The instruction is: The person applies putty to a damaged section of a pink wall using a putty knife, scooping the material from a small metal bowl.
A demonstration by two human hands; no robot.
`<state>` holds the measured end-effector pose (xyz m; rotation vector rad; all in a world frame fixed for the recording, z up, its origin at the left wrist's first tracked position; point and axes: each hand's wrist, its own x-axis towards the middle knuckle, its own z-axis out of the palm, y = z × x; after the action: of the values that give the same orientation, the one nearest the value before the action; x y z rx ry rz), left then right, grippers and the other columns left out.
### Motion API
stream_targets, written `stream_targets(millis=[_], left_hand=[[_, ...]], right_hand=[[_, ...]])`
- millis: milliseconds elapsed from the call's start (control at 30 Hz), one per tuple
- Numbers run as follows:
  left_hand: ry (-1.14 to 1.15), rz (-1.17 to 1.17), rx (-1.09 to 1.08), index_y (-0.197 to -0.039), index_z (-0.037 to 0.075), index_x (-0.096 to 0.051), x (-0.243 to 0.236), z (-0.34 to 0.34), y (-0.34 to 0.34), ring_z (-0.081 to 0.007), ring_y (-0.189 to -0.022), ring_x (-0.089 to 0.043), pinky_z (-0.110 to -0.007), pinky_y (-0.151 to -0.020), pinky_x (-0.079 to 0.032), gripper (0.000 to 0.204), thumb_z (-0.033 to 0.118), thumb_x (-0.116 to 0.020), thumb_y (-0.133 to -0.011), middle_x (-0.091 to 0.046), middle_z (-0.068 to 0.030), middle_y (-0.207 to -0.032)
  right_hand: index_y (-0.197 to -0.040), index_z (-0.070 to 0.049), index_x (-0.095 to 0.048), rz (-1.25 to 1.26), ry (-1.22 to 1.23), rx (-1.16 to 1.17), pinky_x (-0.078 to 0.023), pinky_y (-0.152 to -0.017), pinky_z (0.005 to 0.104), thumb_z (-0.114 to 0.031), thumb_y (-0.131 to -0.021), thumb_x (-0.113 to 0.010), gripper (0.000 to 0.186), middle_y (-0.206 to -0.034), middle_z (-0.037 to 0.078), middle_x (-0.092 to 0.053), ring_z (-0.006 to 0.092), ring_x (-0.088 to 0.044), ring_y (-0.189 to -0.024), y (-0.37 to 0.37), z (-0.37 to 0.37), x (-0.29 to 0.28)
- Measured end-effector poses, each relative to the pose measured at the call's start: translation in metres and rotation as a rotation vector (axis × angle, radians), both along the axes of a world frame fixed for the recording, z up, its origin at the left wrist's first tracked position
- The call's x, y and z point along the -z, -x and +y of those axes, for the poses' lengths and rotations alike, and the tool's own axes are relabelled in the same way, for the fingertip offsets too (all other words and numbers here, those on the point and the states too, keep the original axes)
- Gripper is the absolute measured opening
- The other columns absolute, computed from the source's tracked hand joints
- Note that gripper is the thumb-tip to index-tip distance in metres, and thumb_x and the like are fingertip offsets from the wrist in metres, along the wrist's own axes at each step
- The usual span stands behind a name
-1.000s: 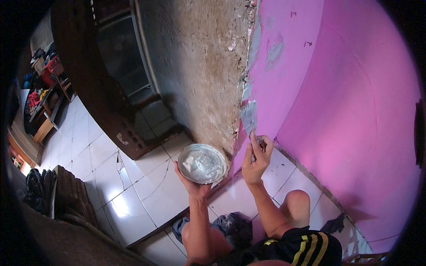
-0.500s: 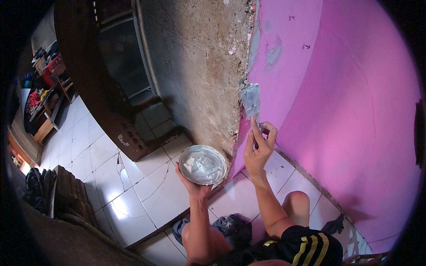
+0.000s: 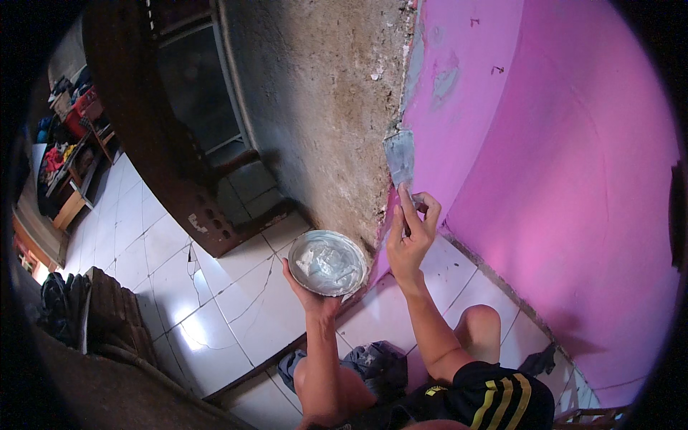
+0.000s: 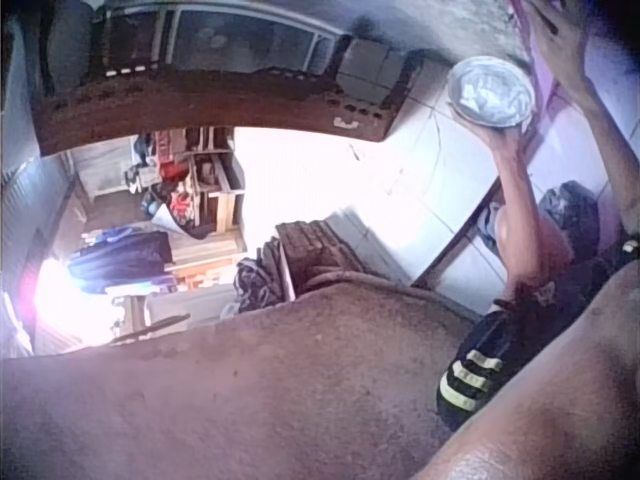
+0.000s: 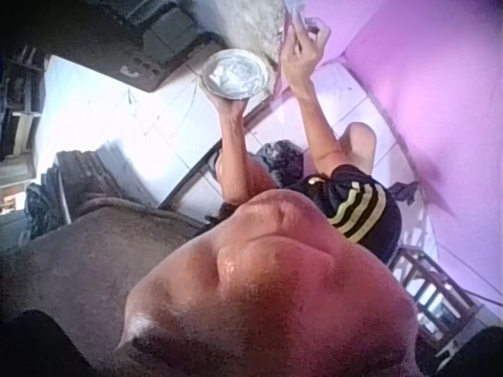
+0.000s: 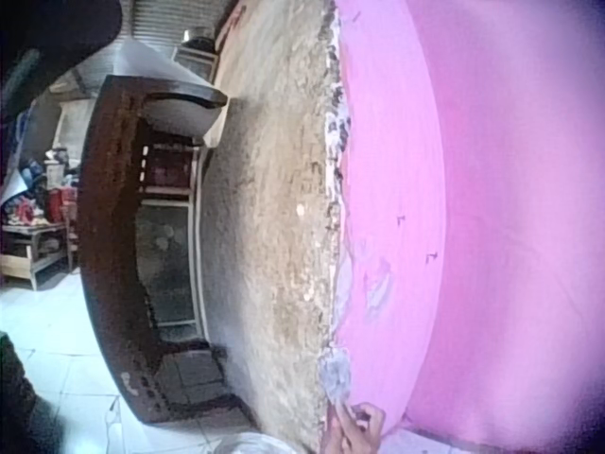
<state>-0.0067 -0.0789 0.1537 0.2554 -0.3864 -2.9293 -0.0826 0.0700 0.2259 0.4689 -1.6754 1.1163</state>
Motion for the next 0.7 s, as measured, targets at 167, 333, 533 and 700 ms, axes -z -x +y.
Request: stream_targets(millis=[167, 333, 533, 700], left_hand=[[0.001, -0.013, 0.004, -0.128, 0.015, -0.053, -0.004, 0.004, -0.001, -0.0315, -0.116, -0.053, -0.053, -0.100, -0.041, 0.072, 0.071, -0.042, -0.085, -0.056, -0.0086, -0.127], [-0.024, -0.012, 0.017, -0.129, 0.015, -0.052, -0.005, 0.003, -0.002, -0.0318, -0.116, -0.053, -0.053, -0.101, -0.041, 0.071, 0.071, -0.042, -0.085, -0.056, -0.0089, -0.127], [-0.016, -0.004, -0.006, -0.129, 0.015, -0.052, -0.004, 0.003, -0.001, -0.0322, -0.115, -0.054, -0.053, -0.101, -0.041, 0.071, 0.070, -0.041, -0.086, -0.056, -0.0091, -0.128], [-0.004, -0.001, 0.007, -0.130, 0.014, -0.052, 0.000, 0.005, -0.001, -0.0321, -0.116, -0.053, -0.053, -0.102, -0.040, 0.072, 0.071, -0.041, -0.086, -0.055, -0.0094, -0.128]], right_hand=[[-0.123, -0.007, -0.064, -0.041, 0.021, -0.041, -0.043, -0.073, 0.0304, 0.007, -0.083, -0.060, 0.043, -0.102, 0.011, -0.049, 0.0219, -0.049, -0.086, -0.008, -0.001, -0.005], [-0.123, -0.006, -0.064, -0.133, 0.036, -0.099, -0.042, -0.077, 0.0304, 0.006, -0.084, -0.058, 0.041, -0.102, 0.011, -0.048, 0.0218, -0.048, -0.085, -0.017, 0.001, -0.003], [-0.122, -0.005, -0.064, -0.160, -0.007, -0.096, -0.042, -0.076, 0.0288, 0.006, -0.085, -0.059, 0.039, -0.103, 0.010, -0.046, 0.0203, -0.046, -0.084, -0.021, 0.005, 0.006], [-0.123, -0.003, -0.062, -0.133, -0.010, -0.142, -0.042, -0.070, 0.0273, 0.004, -0.086, -0.058, 0.037, -0.107, 0.012, -0.047, 0.0176, -0.046, -0.078, -0.021, 0.009, 0.033]])
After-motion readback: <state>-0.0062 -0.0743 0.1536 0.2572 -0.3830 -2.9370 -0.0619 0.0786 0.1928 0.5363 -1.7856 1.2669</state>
